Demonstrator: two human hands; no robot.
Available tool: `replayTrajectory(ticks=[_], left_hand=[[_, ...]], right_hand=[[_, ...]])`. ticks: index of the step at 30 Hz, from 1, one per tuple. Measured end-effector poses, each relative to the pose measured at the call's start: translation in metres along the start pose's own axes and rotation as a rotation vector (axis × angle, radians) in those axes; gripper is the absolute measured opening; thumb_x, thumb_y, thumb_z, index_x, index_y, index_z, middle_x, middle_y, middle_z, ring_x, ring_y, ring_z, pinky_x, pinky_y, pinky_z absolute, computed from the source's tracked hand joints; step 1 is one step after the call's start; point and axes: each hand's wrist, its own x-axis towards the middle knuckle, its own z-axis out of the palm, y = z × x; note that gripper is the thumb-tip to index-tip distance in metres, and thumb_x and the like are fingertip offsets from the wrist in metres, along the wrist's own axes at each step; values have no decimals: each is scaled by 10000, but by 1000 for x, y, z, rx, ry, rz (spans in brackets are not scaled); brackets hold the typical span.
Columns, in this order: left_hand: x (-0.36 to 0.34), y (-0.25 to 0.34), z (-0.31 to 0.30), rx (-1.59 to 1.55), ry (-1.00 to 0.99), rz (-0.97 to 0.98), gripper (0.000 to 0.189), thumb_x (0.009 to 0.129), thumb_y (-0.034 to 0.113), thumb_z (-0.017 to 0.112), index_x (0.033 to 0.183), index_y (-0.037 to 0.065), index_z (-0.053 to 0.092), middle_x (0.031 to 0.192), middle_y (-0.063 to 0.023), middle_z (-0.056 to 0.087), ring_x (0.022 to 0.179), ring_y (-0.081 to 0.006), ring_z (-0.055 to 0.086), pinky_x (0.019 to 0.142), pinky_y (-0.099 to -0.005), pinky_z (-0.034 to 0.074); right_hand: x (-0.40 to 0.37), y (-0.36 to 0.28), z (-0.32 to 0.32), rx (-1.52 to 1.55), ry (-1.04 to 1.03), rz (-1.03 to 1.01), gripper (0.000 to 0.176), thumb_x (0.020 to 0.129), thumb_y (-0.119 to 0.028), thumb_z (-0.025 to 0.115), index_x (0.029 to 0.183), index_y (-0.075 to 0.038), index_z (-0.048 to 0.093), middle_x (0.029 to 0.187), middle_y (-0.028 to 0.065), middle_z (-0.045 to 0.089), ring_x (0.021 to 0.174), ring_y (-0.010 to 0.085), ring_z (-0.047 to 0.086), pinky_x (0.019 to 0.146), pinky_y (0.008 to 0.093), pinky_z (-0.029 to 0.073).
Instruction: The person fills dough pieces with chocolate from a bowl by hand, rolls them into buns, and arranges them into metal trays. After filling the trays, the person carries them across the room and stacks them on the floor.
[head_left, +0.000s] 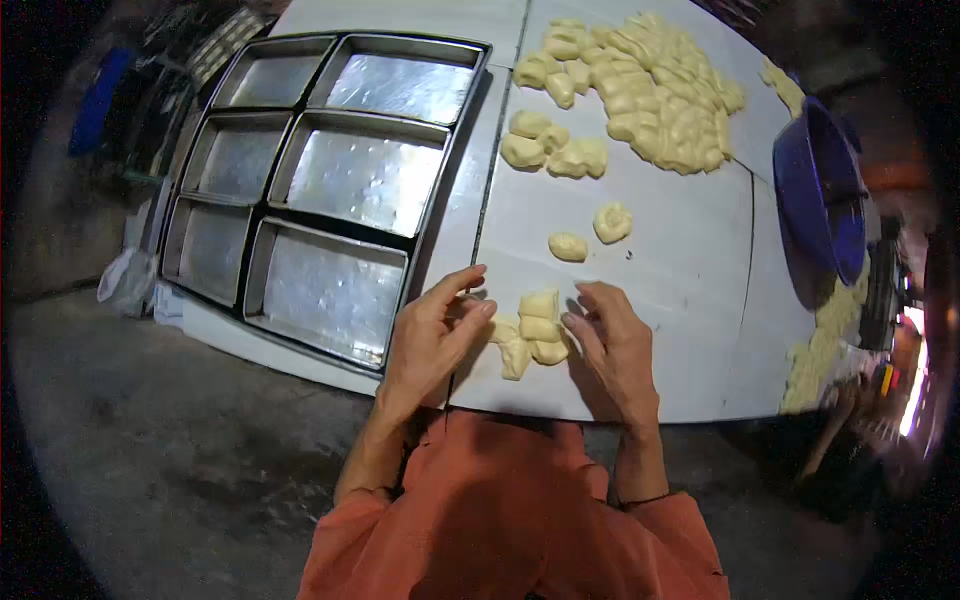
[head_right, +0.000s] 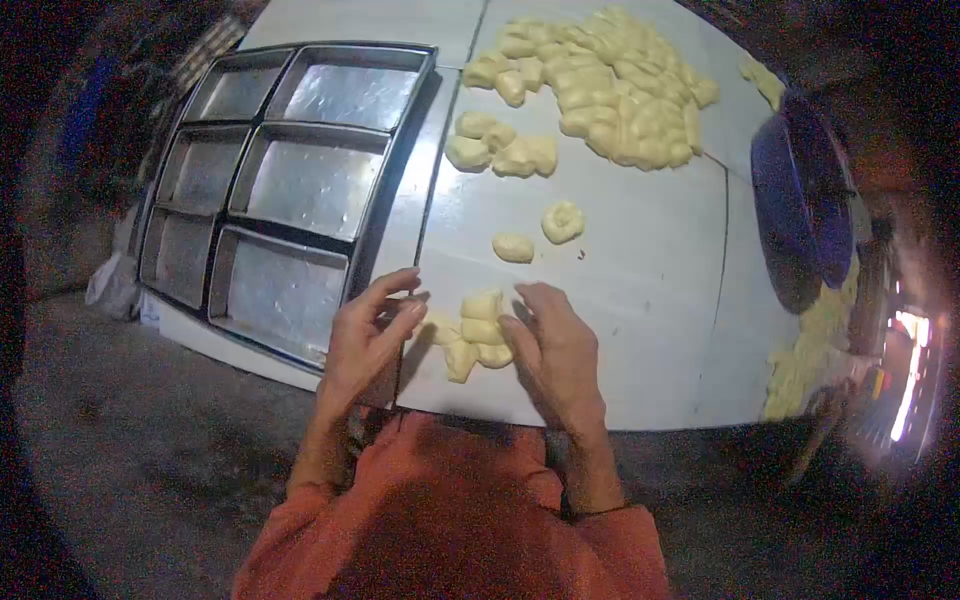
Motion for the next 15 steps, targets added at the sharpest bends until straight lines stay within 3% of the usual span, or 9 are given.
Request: replayTrajectory(ticks=[1,5,8,9,10,12,13,15], left_hand=[[-3,-4,3,19,54,31,434,919,216,715,1304,41,616,997,-153,727,829,-169,701,715,-289,550],[-29,10,32,60,179,-163,428,934,170,697,1331,43,597,1201,-113,672,1003,-116,644,774,-271,549],[-40,13,70,262,246,43,540,839,213,790,1312,33,601,1254,-158,646,1066,-245,659,921,-344,529],[-39,9,84,281,256,121,631,773,277,840,1301,29,600,1303,-176,615,1154,-313,625,979,-386,506],[-40,9,96,461,257,261,635,782,337,819,1294,34,597,1319,-178,593,1182,-348,587,981,-434,489],[-37,17,123,471,218,300,628,778,336,809,1295,49,600,1294,-180,601,1182,-351,575,971,-444,476],[-34,18,136,468,203,330,593,792,327,798,1278,44,609,1276,-178,613,1168,-355,582,975,-449,472],[-24,13,159,464,166,397,527,819,309,774,1245,35,627,1238,-176,639,1141,-364,597,983,-459,465]], right_hand=[[12,0,-3,-92,-65,-112,380,896,-201,672,1237,-47,606,1232,191,600,1085,337,628,898,425,515],[38,15,0,-329,-384,-478,412,860,-180,688,1234,-30,603,1314,218,547,1225,374,528,974,436,471],[46,47,-11,-73,-383,-690,421,846,-183,695,1219,-12,601,1310,216,553,1154,368,566,943,424,491],[41,50,-21,161,-444,-477,338,823,-165,713,1088,8,595,1205,214,602,1036,345,613,894,399,511],[34,61,-25,272,-474,-276,272,828,-142,716,1018,6,588,1059,163,644,922,271,633,835,354,521],[22,81,-40,660,-499,160,310,850,-104,695,1118,7,585,971,102,642,925,190,624,812,312,519],[16,84,-49,689,-408,244,434,877,-88,663,1281,3,536,969,93,635,918,149,609,781,279,517],[10,94,-59,857,-321,243,438,890,-83,645,1298,3,513,947,91,630,876,135,595,748,263,506]])
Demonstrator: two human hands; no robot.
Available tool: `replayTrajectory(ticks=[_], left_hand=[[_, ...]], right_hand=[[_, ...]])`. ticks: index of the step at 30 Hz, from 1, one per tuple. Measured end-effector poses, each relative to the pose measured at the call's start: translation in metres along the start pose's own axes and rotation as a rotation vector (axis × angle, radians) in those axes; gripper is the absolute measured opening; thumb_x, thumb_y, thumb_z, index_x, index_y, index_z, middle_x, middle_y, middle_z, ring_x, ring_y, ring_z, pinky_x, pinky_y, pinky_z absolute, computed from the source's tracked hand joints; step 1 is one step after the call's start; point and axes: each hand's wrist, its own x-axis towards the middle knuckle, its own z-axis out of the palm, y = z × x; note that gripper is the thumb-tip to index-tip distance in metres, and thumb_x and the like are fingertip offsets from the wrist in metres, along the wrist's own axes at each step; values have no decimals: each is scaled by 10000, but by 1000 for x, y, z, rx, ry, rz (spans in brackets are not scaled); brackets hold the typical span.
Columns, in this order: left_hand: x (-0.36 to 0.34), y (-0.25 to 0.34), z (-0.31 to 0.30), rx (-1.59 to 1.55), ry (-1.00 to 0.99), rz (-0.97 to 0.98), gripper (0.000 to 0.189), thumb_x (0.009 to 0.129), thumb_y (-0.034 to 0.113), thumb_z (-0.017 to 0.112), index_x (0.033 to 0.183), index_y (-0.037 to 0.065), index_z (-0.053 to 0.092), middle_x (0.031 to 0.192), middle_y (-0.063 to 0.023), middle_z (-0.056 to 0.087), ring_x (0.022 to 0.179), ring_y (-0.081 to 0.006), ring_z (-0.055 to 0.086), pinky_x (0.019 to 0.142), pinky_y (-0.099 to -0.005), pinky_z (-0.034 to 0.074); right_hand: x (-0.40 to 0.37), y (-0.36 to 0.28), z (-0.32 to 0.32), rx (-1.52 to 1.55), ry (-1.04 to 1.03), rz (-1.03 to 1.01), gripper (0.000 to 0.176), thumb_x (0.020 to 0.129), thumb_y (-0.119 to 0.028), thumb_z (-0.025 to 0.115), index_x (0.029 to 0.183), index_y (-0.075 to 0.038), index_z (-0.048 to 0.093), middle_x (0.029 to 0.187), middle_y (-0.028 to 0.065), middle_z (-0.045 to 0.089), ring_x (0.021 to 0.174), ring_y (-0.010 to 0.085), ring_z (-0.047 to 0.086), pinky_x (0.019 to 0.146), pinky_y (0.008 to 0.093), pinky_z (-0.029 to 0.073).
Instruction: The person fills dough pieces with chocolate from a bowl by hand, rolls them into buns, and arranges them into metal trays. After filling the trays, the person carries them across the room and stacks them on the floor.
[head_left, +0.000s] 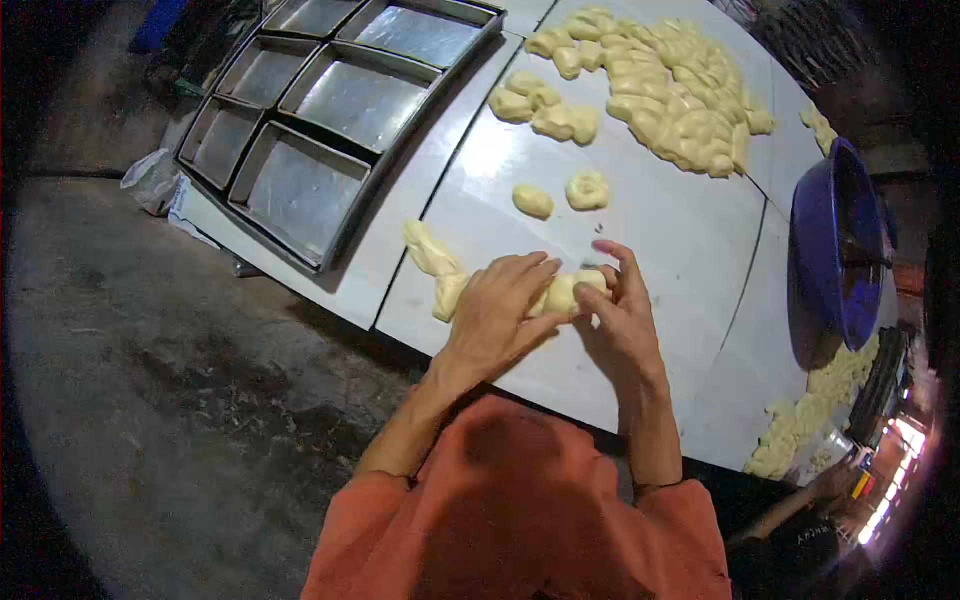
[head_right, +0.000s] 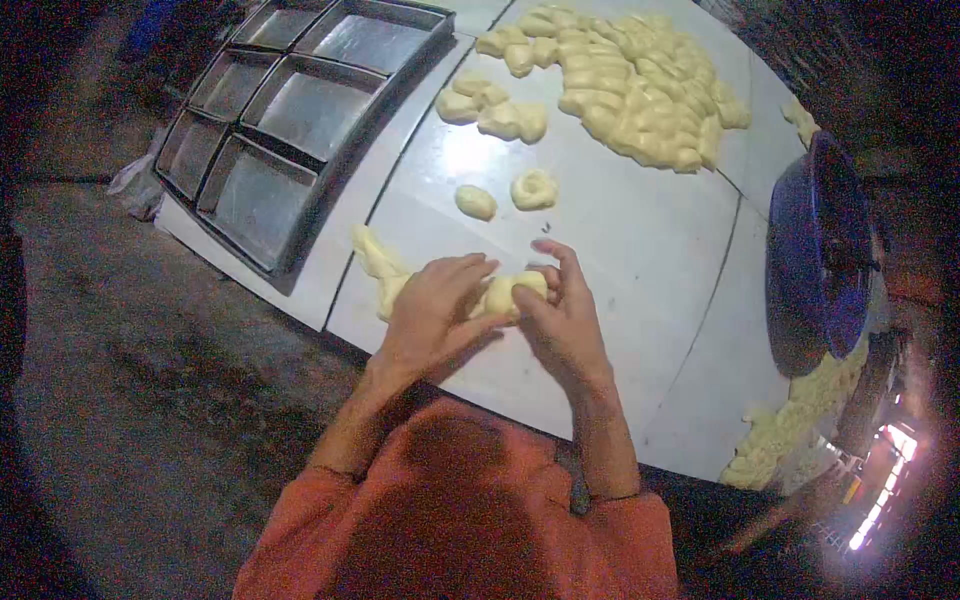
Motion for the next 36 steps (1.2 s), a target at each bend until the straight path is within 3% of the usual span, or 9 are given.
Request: replayTrajectory(ticks=[4,11,16,19,21,27,28,32,36], left_hand=[[10,1,27,-23,-57,32,274,902,207,647,1102,22,671,1145,-135,672,1056,-328,608,886,-449,461],[6,4,29,31,-66,-39,264,892,203,643,1097,41,681,1174,-143,661,1128,-325,584,955,-463,409],[26,25,29,-108,-68,154,699,803,143,697,1442,34,435,1244,-118,614,1123,-277,583,963,-426,387],[35,26,47,-114,-191,112,707,818,154,694,1461,43,421,1170,-121,630,1075,-266,593,955,-429,389],[37,19,60,-15,-214,97,579,829,203,703,1367,76,529,995,-98,662,949,-272,613,902,-428,406],[34,6,52,-69,-158,119,232,837,307,725,915,88,726,800,-88,668,817,-290,628,807,-423,426],[37,3,54,-67,-181,100,215,833,303,726,851,89,731,764,-83,658,798,-293,624,778,-421,428],[40,11,54,21,-212,85,226,846,309,718,895,90,733,811,-92,675,807,-293,631,796,-424,436],[41,14,53,24,-212,166,219,820,295,725,905,93,727,914,-70,669,912,-258,616,848,-420,421]], right_hand=[[-6,9,-32,-32,-6,63,332,928,-75,590,1238,34,542,983,91,606,819,120,578,724,258,508],[-3,4,-48,149,78,-6,198,874,19,554,1068,7,589,992,86,600,868,155,614,780,333,589],[0,5,-42,177,31,-21,279,916,-74,585,1161,56,549,1039,129,615,917,198,656,812,334,587],[-1,2,-42,65,-100,37,314,887,-64,664,1173,25,568,1022,91,618,870,151,634,726,282,551],[2,6,-52,-133,-27,60,286,862,-34,636,1139,14,585,981,79,603,846,141,622,685,273,550],[1,-12,-83,94,160,31,271,836,-8,600,1105,22,586,951,93,572,863,154,609,684,270,561],[3,-11,-91,97,130,18,308,801,13,629,1106,4,592,930,72,559,839,174,594,791,363,575],[-7,-22,-73,-73,35,181,409,856,-69,730,1223,28,579,973,95,595,895,157,621,735,274,563],[-4,-9,-78,-406,-34,37,248,862,-53,677,1097,3,625,913,71,614,770,128,613,674,253,548]])
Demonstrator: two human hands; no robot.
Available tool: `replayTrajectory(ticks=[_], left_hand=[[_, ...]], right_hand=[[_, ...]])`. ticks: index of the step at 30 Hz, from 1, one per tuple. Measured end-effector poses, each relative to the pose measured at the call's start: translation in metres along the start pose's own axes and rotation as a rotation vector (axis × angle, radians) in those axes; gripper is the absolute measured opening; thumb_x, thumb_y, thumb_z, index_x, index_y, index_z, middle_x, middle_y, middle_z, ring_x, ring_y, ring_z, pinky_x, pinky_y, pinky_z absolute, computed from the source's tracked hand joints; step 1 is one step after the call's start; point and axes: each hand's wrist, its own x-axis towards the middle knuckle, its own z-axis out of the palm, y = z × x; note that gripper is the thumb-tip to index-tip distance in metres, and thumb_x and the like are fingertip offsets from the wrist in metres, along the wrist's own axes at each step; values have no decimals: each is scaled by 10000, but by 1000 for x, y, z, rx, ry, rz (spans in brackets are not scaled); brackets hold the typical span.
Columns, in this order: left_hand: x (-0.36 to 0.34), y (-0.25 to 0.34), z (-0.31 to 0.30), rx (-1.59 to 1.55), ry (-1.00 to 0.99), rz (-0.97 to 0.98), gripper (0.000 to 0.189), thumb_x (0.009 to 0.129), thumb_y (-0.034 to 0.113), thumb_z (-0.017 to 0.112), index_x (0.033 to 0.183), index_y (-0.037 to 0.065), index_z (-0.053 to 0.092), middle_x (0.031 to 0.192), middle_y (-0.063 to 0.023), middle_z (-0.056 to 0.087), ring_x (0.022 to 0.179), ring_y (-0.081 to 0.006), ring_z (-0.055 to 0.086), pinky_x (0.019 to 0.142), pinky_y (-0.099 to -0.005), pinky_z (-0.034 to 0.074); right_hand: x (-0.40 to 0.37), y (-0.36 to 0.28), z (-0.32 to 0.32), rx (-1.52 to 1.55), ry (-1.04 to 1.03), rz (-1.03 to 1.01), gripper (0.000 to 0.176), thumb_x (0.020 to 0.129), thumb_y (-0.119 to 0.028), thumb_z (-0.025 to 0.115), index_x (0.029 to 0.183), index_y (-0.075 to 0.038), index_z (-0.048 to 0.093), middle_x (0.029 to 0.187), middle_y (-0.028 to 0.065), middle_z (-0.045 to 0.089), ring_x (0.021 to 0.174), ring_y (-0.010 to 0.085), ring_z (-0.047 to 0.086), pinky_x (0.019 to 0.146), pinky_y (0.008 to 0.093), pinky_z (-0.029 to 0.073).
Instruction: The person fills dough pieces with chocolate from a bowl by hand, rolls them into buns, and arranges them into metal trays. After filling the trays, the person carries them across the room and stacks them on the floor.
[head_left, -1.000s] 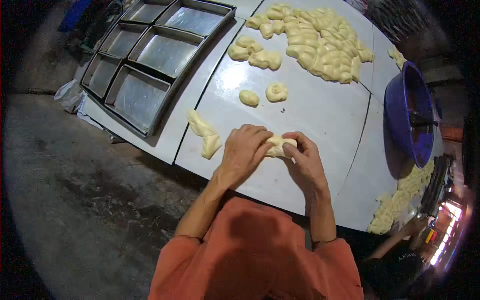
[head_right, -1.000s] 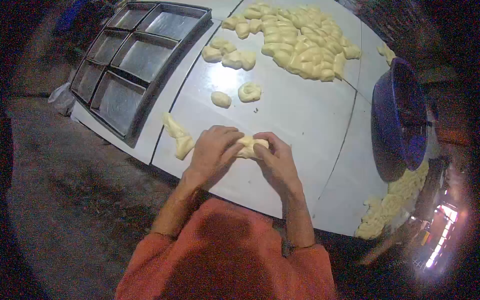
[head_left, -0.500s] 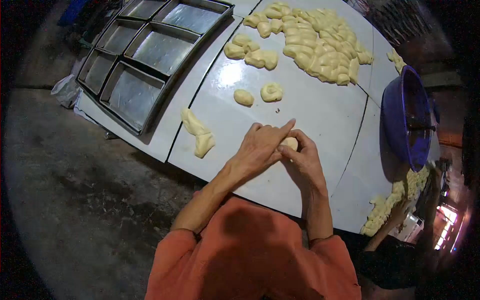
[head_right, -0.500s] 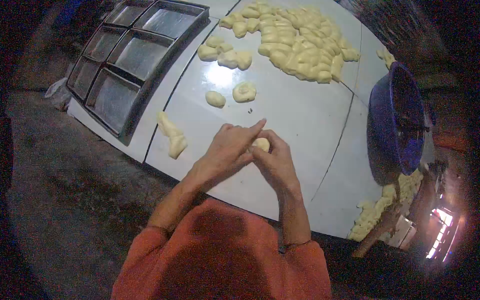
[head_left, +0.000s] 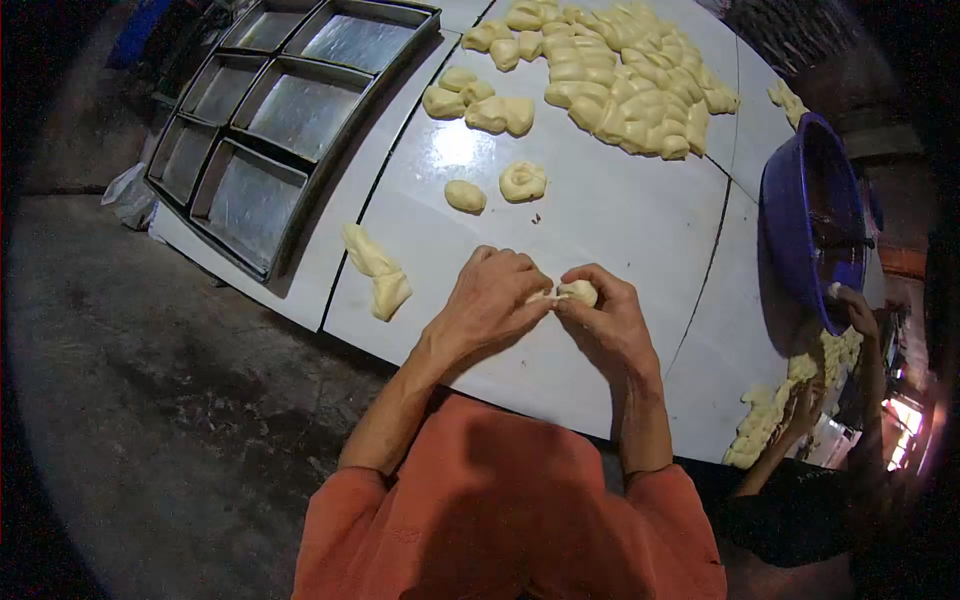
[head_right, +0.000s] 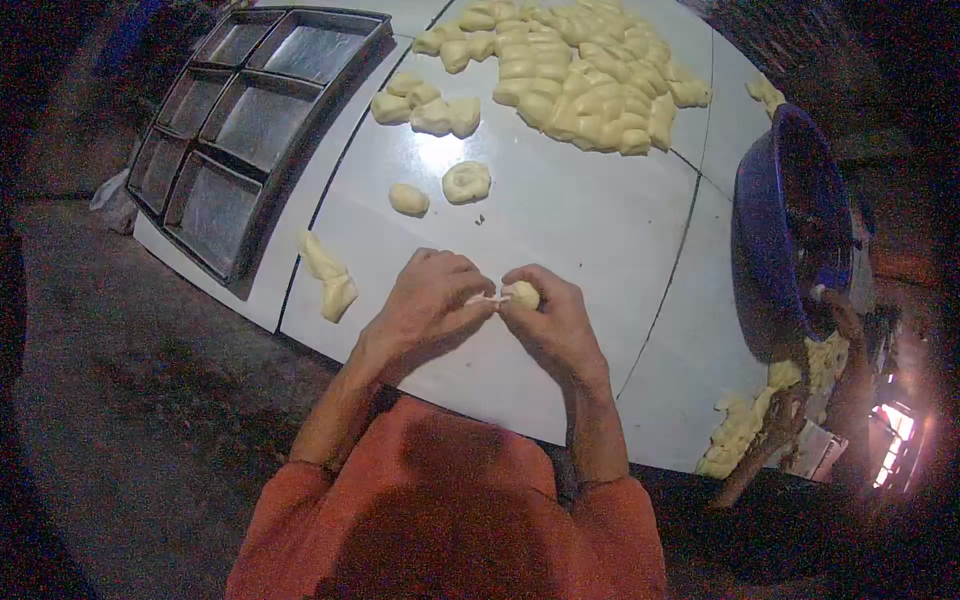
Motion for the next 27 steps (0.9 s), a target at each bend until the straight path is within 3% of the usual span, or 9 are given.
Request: replayTrajectory(ticks=[5,11,14,17,18,21,23,25,27], left_hand=[[4,8,4,-10,105,132,204,813,263,728,899,79,722,1008,-55,651,1009,-231,586,962,-430,394],[1,5,11,63,-24,42,115,848,215,696,889,112,726,900,-17,675,993,-221,607,988,-456,386],[-2,2,10,100,77,15,116,843,216,694,870,108,725,961,-36,677,1039,-231,595,984,-469,381],[-3,4,-5,133,4,-23,243,799,278,735,953,92,715,1074,-83,662,1124,-269,568,1037,-503,355],[0,12,-14,103,-128,-93,560,747,415,796,1179,83,662,1221,-107,624,1208,-290,520,1083,-594,292],[6,17,-14,-98,-66,-45,876,670,520,840,1364,73,547,1333,-141,585,1294,-319,489,1084,-664,265],[16,32,-21,-317,-103,-92,912,681,519,851,1385,36,532,1366,-162,577,1289,-340,520,1079,-499,386],[27,47,-17,-624,-106,-229,685,786,286,840,1350,8,568,1285,-148,636,1156,-204,609,942,-356,518],[38,61,-21,-648,-111,-411,451,863,208,769,1240,-10,653,1129,-130,706,997,-144,649,843,-305,548]], right_hand=[[-2,-15,4,431,12,41,237,878,-75,687,1081,18,606,922,63,624,789,110,618,660,241,548],[-7,-10,-4,310,-25,60,230,846,-34,701,1051,5,603,860,35,605,743,93,596,615,221,509],[-20,-12,-27,534,48,-149,236,828,-32,693,1044,-3,602,870,51,614,744,111,608,607,228,518],[-27,-23,-40,694,188,-284,306,819,-58,699,1104,-9,601,936,75,630,790,140,633,647,272,553],[-30,-28,-43,724,250,-306,335,818,-70,700,1132,-12,600,962,84,636,809,152,641,664,289,566],[-33,-46,-32,677,230,-210,423,841,-124,697,1234,-17,581,1045,93,644,859,160,647,711,324,583],[-29,-35,-25,617,137,-159,443,883,-130,670,1294,-8,559,1087,103,651,910,168,653,754,314,587],[-26,-29,-13,631,116,-131,432,888,-113,680,1290,-7,564,1068,108,653,921,163,654,758,294,584],[-24,-29,-9,579,149,-114,388,891,-114,703,1241,-1,581,1066,116,653,936,159,656,764,277,587]])
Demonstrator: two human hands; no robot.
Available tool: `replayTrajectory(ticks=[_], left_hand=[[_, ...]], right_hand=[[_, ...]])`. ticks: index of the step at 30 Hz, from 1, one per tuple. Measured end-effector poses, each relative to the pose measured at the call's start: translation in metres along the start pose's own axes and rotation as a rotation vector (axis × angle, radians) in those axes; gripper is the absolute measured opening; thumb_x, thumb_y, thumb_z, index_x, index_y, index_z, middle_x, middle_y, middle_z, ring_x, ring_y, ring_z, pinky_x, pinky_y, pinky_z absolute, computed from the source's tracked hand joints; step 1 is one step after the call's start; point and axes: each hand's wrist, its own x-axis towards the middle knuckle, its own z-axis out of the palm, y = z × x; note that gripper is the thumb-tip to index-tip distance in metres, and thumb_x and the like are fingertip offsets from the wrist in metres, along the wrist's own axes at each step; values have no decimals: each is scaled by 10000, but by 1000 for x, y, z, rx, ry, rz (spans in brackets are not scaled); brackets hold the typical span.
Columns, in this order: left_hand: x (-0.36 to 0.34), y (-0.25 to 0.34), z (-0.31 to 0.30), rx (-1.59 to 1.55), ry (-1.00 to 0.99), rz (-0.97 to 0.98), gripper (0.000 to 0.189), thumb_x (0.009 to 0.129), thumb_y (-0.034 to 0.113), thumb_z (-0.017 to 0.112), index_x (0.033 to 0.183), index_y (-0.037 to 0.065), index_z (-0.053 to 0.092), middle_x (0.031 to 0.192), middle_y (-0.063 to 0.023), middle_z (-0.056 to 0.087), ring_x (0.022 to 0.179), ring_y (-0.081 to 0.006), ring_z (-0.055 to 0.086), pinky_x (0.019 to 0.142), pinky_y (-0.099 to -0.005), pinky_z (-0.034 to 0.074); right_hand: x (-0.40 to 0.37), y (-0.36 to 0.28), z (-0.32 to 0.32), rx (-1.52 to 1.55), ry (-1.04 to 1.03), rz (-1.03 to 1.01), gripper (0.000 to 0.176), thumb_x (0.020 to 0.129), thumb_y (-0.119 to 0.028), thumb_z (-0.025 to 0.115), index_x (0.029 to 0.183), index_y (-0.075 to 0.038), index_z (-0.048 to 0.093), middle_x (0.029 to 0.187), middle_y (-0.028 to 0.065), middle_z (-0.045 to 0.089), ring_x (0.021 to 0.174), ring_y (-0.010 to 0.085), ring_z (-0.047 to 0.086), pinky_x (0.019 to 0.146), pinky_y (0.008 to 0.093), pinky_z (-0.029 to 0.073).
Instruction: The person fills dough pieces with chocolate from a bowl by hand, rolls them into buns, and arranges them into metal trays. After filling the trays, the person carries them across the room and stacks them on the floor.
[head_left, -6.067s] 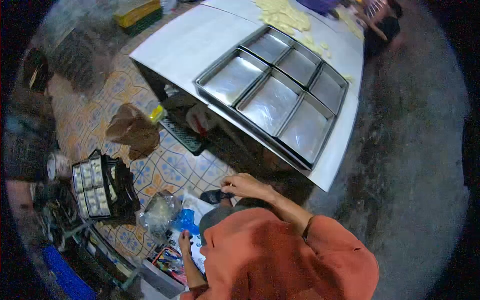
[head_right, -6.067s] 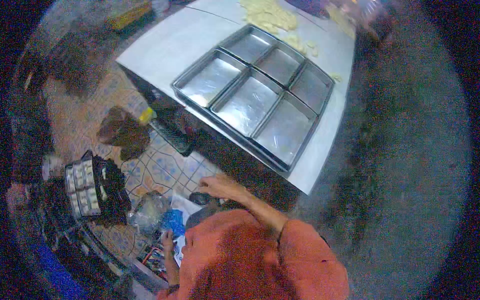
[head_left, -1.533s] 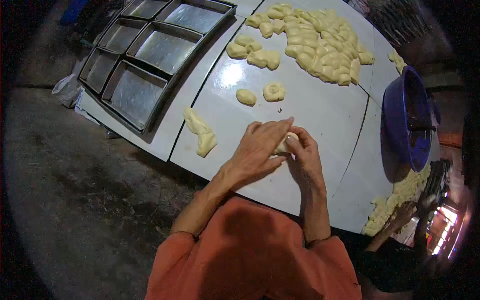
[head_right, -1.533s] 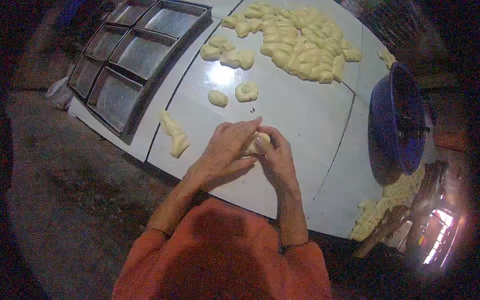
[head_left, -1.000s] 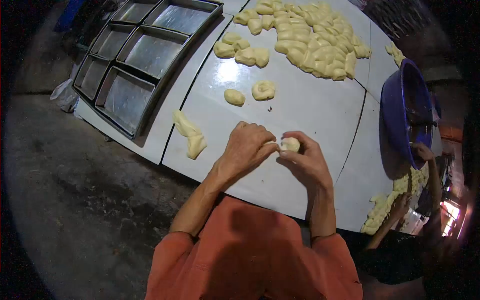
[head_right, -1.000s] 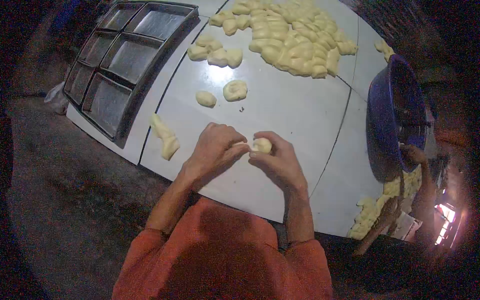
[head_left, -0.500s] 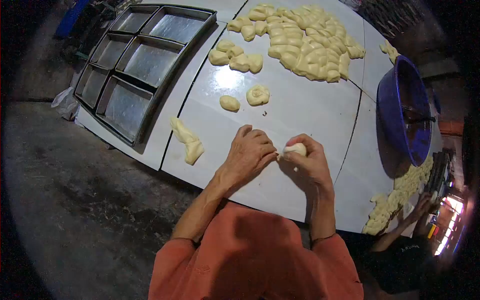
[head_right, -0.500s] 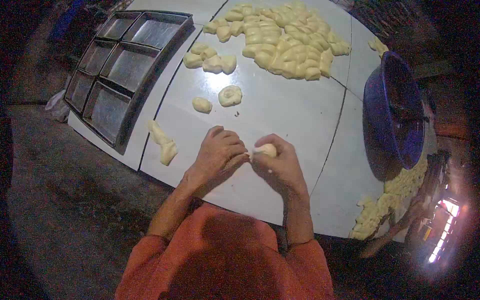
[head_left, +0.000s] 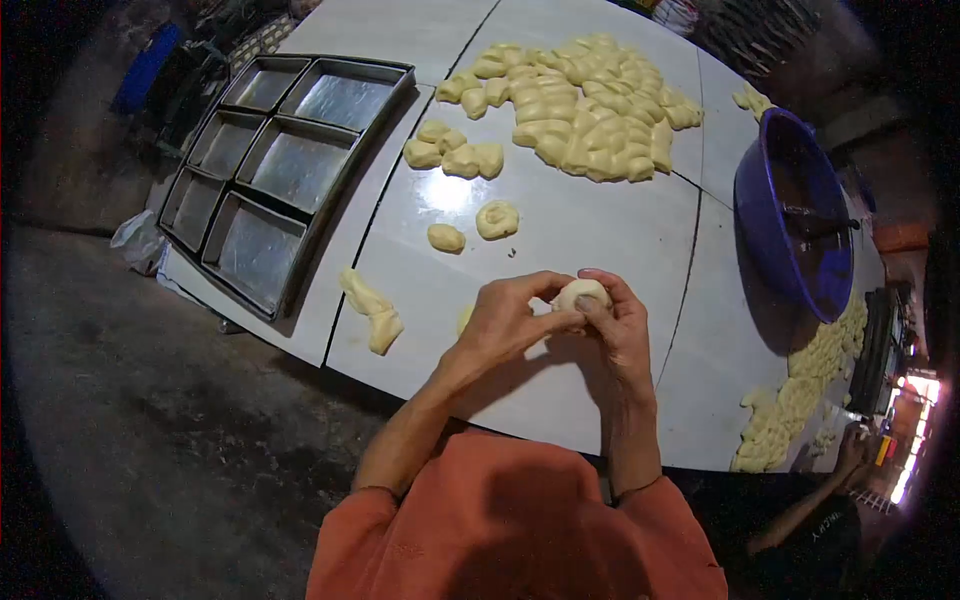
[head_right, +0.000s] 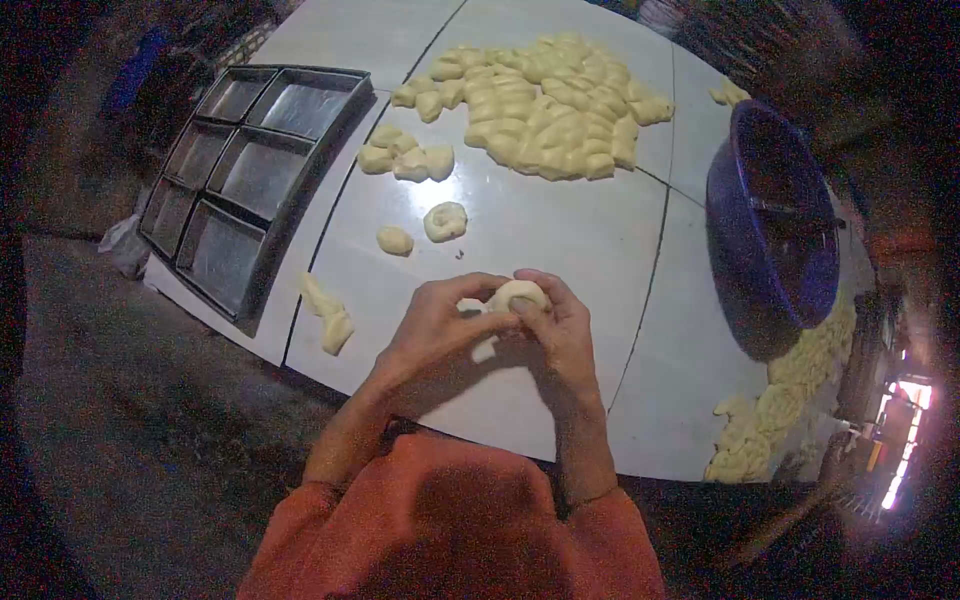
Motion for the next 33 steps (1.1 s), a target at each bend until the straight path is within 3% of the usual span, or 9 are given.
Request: replayTrajectory(ticks=[4,8,9,13,18,21,25,28,33], left_hand=[[-1,-10,7,-45,71,-22,354,888,188,740,1175,-15,695,1006,-98,733,887,-113,657,793,-287,544],[2,-18,16,-189,29,-79,572,897,248,758,1381,18,558,1129,-157,725,940,-161,681,826,-335,562],[6,-27,23,-96,82,92,755,883,260,770,1495,13,402,1194,-205,693,1022,-223,684,899,-364,544],[26,1,51,-14,358,655,818,937,441,658,1514,-32,322,1268,-231,641,1155,-361,638,966,-412,513],[45,11,93,-48,344,871,967,899,648,592,1485,-77,334,1205,-292,653,1093,-336,675,933,-394,543],[65,7,112,-190,282,872,964,820,338,818,1519,-39,272,1264,-300,616,1155,-340,652,939,-375,544],[71,-1,109,-216,18,557,1255,690,213,933,1589,66,69,1427,-299,488,1126,-311,665,952,-363,540],[61,8,85,-60,-108,304,822,832,175,819,1510,42,373,1280,-214,632,1063,-262,677,891,-354,564],[51,10,49,43,9,84,379,920,71,681,1281,-23,616,1133,-192,708,1008,-231,698,877,-337,564]], right_hand=[[3,3,-10,-193,81,-133,272,902,-105,705,1149,-35,617,1071,93,652,937,143,654,725,254,586],[10,13,-26,-277,130,-361,246,903,-87,713,1123,-49,611,1099,59,638,912,129,640,689,248,570],[5,8,-23,-196,148,-306,256,899,-79,716,1128,-48,604,1103,61,637,915,141,640,709,260,572],[-1,-7,-14,35,88,-308,322,883,-72,741,1147,-38,560,986,44,642,880,116,625,771,262,552],[-21,-40,-17,511,-176,-256,236,940,-108,682,1124,-36,553,976,48,619,885,114,629,784,256,532],[-13,-54,-34,729,-245,-166,272,946,-130,678,1158,-36,535,939,34,597,900,122,638,782,266,548],[-6,-88,-75,302,-150,-258,352,907,-101,717,1195,-28,527,999,77,670,872,141,659,809,264,571],[30,-121,-155,-95,271,-678,308,903,-93,678,1178,-42,549,970,64,689,823,125,662,711,266,521],[92,-212,-272,-815,515,-468,237,959,-224,599,1112,-43,606,964,77,676,919,171,646,816,332,516]])
